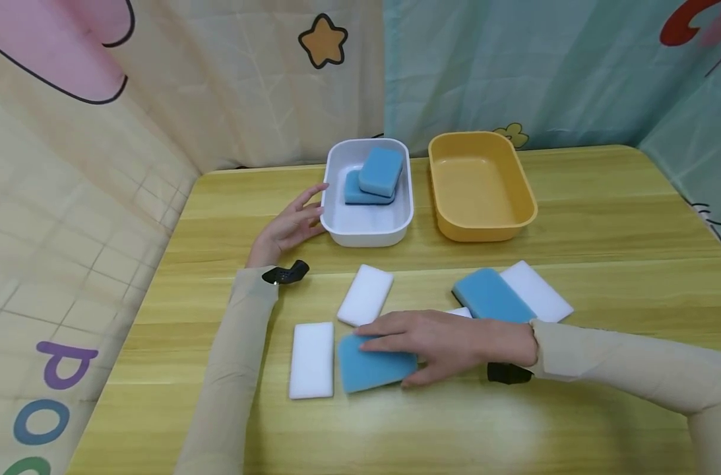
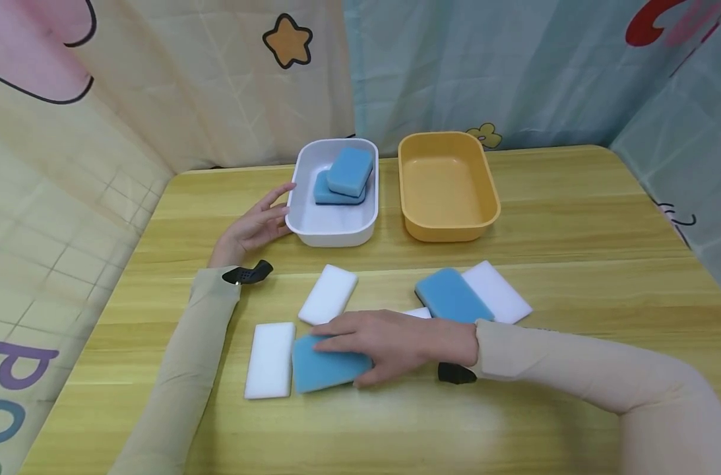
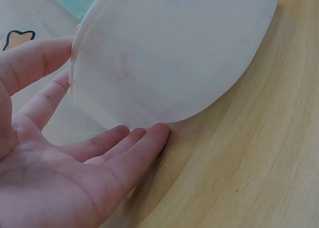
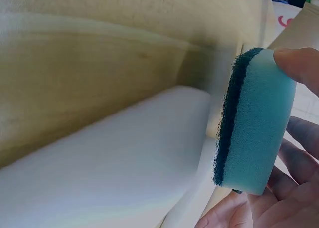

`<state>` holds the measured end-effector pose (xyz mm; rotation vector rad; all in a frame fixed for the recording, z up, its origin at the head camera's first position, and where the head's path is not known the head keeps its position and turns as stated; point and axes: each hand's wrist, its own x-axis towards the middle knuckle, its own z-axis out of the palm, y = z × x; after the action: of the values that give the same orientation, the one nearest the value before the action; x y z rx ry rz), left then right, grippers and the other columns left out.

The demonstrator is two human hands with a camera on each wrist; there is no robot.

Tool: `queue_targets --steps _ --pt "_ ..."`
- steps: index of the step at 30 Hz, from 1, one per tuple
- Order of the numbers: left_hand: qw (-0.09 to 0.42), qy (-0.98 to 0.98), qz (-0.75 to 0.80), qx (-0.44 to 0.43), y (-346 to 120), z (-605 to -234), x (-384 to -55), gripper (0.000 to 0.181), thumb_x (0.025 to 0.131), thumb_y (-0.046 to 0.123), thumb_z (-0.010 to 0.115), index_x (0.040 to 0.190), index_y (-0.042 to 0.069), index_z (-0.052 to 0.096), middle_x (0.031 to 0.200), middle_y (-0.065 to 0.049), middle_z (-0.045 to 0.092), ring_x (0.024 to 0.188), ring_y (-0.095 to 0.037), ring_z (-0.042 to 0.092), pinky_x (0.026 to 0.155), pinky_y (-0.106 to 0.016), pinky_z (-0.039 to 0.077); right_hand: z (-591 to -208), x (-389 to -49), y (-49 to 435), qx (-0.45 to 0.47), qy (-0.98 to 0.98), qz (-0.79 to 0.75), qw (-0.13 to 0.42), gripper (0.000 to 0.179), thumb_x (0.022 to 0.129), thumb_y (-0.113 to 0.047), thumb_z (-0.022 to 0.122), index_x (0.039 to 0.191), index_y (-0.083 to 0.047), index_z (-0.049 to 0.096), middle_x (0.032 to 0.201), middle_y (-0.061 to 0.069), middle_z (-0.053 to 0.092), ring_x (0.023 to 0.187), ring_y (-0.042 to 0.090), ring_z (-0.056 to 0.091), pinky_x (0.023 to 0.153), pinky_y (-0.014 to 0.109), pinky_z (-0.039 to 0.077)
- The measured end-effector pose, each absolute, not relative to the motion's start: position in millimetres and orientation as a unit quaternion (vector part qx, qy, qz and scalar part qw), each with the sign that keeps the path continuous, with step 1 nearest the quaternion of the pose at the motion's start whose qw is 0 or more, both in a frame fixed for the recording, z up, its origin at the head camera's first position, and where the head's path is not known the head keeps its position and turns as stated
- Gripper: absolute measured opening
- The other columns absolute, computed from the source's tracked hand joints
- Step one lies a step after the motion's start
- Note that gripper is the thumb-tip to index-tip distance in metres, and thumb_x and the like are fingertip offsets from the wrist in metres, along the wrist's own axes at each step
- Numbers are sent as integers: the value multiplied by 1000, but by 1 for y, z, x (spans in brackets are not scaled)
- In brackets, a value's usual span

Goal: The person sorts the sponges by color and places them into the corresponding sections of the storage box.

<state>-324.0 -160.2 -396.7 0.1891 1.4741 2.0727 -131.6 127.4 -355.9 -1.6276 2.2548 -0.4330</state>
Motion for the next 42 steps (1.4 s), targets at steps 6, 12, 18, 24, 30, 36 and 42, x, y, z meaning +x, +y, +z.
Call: queue_targets --steps 6,12,18,24,30,36,42 --pt "292 557 774 68 -160 -398 -322 49 98 5 42 140 29 35 148 -7 26 120 -18 38 93 -29 43 -351 -134 127 -558 797 -159 168 70 84 -35 69 144 -20 37 155 -5 28 139 14 34 110 33 37" --pt "286 556 777 69 -159 -397 -323 49 98 5 42 140 28 35 148 -8 26 119 -18 39 92 -28 45 -346 -139 128 -559 801 -167 135 70 82 -33 71 143 -17 40 153 -2 31 138 16 36 108 34 39" --pt "293 551 778 69 -160 -398 -323 50 98 5 41 142 28 33 151 -9 23 121 -18 39 92 -28 45 -341 -149 130 -567 801 -168 93 67 82 -30 71 140 -12 43 151 4 36 135 21 40 106 37 41" --pt "293 547 781 73 -159 -396 -324 50 98 5 41 142 28 34 150 -10 24 119 -18 39 89 -26 48 -337 -161 135 -563 805 -173 68 64 82 -28 71 138 -8 46 149 8 39 135 23 40 106 39 42" --pt "300 545 779 76 -161 -396 -323 53 98 6 44 144 29 32 154 -8 20 122 -19 38 89 -26 48 -336 -165 136 -538 816 -185 101 63 84 -27 69 140 -10 44 151 7 36 136 24 38 107 40 41" --pt "293 550 779 71 -160 -397 -320 56 96 4 48 144 29 33 153 -11 21 124 -20 37 89 -26 49 -334 -172 137 -522 823 -206 90 64 83 -25 71 140 -11 44 151 8 36 137 25 38 105 39 43" --pt "289 567 768 68 -159 -394 -321 55 98 2 42 145 28 30 153 -10 22 127 -21 35 91 -27 46 -330 -187 137 -495 835 -224 91 64 84 -22 70 141 -12 42 153 8 32 139 27 34 108 41 39"
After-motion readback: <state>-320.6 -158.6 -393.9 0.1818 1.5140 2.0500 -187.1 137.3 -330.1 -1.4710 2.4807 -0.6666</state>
